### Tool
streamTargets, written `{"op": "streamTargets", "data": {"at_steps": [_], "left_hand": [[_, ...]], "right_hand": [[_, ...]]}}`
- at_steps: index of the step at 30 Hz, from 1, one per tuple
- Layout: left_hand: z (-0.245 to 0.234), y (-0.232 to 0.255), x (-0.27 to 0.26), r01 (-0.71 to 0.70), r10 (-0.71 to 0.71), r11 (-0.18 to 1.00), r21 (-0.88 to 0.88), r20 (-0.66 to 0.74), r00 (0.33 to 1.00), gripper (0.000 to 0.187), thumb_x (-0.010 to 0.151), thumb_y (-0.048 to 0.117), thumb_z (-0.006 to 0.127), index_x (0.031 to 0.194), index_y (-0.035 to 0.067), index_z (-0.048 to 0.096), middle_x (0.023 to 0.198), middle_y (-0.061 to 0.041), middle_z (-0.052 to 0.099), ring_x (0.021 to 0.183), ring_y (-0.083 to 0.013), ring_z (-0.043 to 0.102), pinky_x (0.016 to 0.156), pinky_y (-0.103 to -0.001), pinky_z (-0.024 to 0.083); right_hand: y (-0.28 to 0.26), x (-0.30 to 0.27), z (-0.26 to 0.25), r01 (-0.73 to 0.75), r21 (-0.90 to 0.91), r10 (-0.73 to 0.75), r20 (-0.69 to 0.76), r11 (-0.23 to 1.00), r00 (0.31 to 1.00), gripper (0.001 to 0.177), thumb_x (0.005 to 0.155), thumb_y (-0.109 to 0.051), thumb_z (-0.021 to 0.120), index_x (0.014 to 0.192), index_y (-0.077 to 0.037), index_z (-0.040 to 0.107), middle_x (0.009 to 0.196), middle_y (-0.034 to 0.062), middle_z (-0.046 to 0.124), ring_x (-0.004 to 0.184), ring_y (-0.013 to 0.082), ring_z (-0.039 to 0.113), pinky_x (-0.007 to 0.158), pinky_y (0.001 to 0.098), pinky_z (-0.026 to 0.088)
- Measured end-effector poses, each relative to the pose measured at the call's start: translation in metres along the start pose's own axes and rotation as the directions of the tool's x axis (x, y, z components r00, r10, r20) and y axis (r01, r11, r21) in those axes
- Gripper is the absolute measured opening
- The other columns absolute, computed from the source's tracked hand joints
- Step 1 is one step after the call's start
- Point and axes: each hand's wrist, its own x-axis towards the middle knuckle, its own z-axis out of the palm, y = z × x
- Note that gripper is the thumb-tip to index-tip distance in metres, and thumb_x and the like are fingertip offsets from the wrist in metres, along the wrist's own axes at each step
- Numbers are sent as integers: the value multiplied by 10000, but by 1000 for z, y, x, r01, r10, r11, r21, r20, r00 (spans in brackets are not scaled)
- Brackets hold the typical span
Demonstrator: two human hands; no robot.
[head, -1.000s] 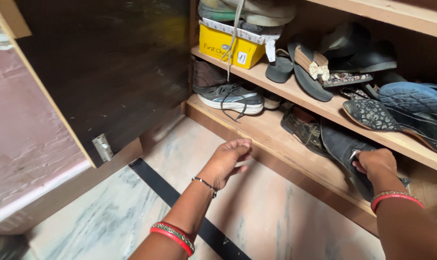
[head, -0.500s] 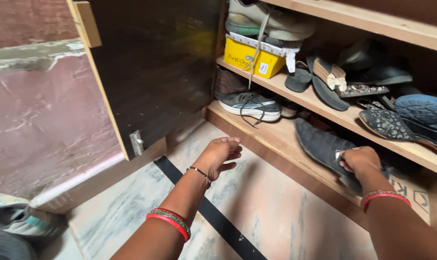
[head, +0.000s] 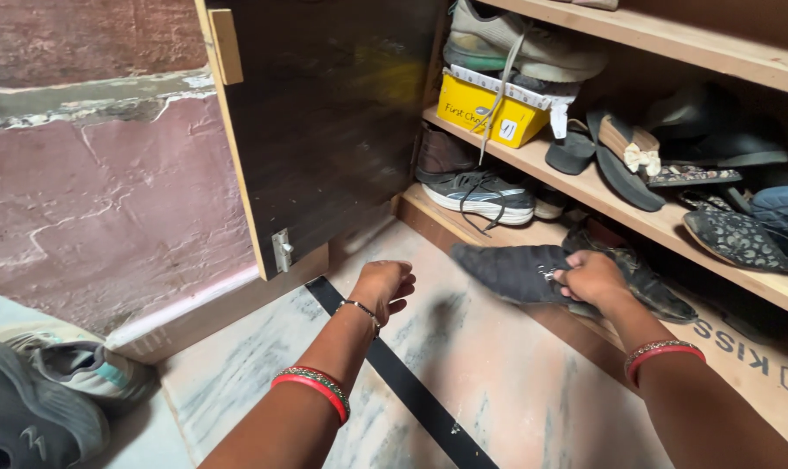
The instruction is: The person removes various pairs of shoes and sandals from a wooden shoe rack and places them on the floor. They also handle a plastic bag containing shoes, placing it on the floor. The task involves repeatedly reaching into the rack, picking up footwear, and setting it down in a pile.
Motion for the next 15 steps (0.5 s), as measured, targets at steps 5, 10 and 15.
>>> {"op": "streamTargets", "data": {"at_steps": [5,10,15], "left_hand": [[-5,-18,14,-79,85,988,131,-45,995,155,874,148,721,1005,71,690,904,-74,659,783,-186,585,716,-376,467],[-6,-36,22,-257,281,923,287,-42,959,265,784,151,828,964,18,687,851,-62,694,762,-154,617,717,-308,530],[-5,-32,2,-250,280,874,418,-11,960,318,787,185,839,1022,33,688,894,-94,715,821,-186,671,770,-322,548]], "right_hand": [[-23,-22,20,229,-118,-210,152,966,966,185,871,-88,772,1043,-24,746,866,88,763,741,164,695,716,322,531],[-45,-39,38,379,-180,-313,310,908,898,175,832,-72,777,994,-83,711,868,65,753,827,168,708,786,311,532],[-60,-52,53,529,-197,-419,416,825,807,200,797,-72,800,963,-70,689,889,83,742,834,178,682,776,330,541]]}}
